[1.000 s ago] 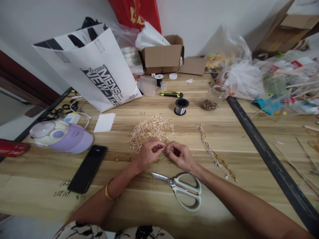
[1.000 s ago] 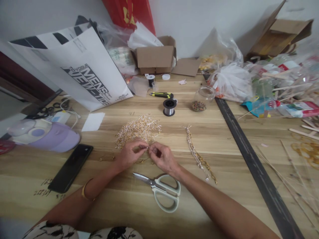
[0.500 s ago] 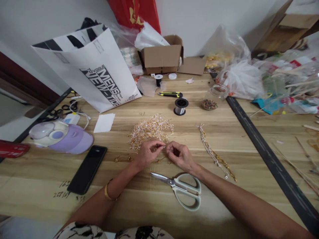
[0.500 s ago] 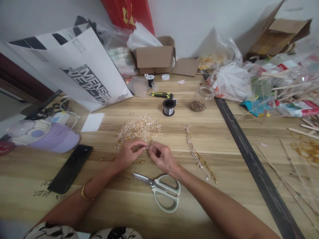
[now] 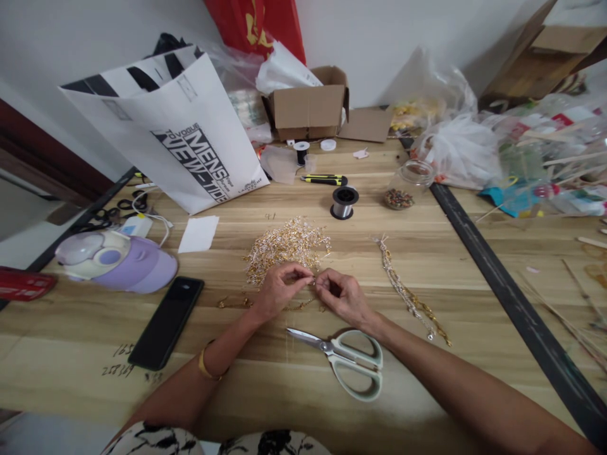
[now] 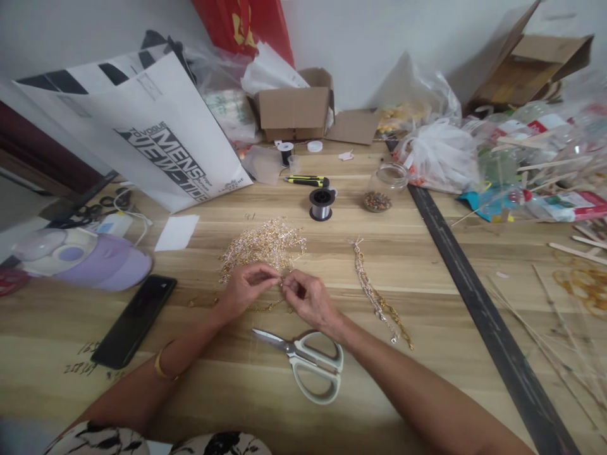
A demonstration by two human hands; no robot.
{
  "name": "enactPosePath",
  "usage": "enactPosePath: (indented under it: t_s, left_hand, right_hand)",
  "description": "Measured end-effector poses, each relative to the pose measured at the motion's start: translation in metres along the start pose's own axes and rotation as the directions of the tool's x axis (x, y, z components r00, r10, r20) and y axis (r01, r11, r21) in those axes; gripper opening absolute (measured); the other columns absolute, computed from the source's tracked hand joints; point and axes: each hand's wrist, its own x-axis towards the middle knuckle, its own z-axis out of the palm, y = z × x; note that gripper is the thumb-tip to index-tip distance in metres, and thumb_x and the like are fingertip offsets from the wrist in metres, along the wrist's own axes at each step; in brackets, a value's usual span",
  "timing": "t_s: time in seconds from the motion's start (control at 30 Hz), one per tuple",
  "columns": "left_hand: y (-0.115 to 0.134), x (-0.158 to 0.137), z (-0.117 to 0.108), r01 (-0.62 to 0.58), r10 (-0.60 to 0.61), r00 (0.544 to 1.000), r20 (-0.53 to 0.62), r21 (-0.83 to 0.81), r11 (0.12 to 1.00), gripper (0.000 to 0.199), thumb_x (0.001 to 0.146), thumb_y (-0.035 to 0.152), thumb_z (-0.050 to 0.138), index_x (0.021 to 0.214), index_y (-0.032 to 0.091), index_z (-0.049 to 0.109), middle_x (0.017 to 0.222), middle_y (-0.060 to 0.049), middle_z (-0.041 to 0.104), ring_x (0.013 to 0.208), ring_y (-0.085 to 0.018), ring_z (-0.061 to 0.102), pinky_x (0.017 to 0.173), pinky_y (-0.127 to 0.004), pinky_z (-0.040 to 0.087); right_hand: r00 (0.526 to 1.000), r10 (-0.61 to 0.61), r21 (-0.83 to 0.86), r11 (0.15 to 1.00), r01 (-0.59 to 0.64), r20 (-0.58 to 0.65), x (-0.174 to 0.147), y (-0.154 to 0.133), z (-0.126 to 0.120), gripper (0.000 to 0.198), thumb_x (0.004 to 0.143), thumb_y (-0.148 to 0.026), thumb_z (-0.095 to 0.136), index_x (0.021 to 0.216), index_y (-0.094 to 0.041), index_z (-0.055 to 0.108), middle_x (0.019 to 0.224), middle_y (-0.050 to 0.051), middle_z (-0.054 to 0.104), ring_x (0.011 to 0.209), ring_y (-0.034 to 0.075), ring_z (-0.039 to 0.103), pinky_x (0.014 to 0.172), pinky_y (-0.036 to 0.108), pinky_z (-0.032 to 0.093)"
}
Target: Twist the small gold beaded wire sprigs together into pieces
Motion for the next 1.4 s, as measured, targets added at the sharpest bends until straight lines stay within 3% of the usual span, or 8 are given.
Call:
enactPosePath:
  t_s: [0.33,0.63,0.97,1.4]
  left_hand:
    - [0.000,0.001,-0.001,0.075,-0.076,0.997,-0.015,-0.086,0.994,0.013,0.070,0.025,0.071,0.075,0.013,0.068,0.074,-0.004,0.070,0.069,-0.014,0.064,0.071,-0.026,0.052]
    - [0.000,0.001,0.004,0.090,-0.092,0.996,-0.017,-0.125,0.988,0.012,0.068,0.021,0.072,0.074,0.013,0.067,0.074,-0.004,0.069,0.070,-0.013,0.064,0.071,-0.025,0.052]
    - [-0.004,0.004,0.005,0.047,-0.050,0.997,-0.060,-0.055,0.997,0.011,0.070,0.022,0.070,0.077,0.013,0.067,0.075,-0.004,0.070,0.071,-0.014,0.065,0.071,-0.026,0.054]
    - [-0.004,0.006,0.007,0.041,-0.039,0.998,-0.046,0.056,0.998,0.004,0.073,0.017,0.067,0.076,0.013,0.067,0.075,-0.004,0.069,0.071,-0.014,0.063,0.068,-0.024,0.051]
  right_hand:
    - [0.997,0.024,0.088,0.996,-0.018,-0.076,0.000,-0.009,-0.005,0.024,0.090,-0.041,0.049,0.092,-0.017,0.055,0.064,-0.002,0.049,0.054,0.010,0.044,0.049,0.021,0.035]
    - [0.999,0.029,0.150,0.988,-0.023,-0.043,0.002,-0.005,0.000,0.022,0.080,-0.037,0.063,0.085,-0.017,0.056,0.070,0.000,0.056,0.059,0.011,0.048,0.053,0.022,0.038]
    - [0.995,0.054,0.089,0.995,-0.047,-0.082,0.001,-0.001,-0.001,0.019,0.084,-0.035,0.058,0.080,-0.017,0.058,0.061,-0.001,0.050,0.053,0.010,0.042,0.046,0.021,0.033]
    - [0.993,0.006,-0.014,1.000,-0.008,-0.115,0.002,-0.003,-0.004,0.014,0.085,-0.029,0.058,0.081,-0.017,0.062,0.069,0.002,0.056,0.060,0.013,0.049,0.055,0.024,0.038]
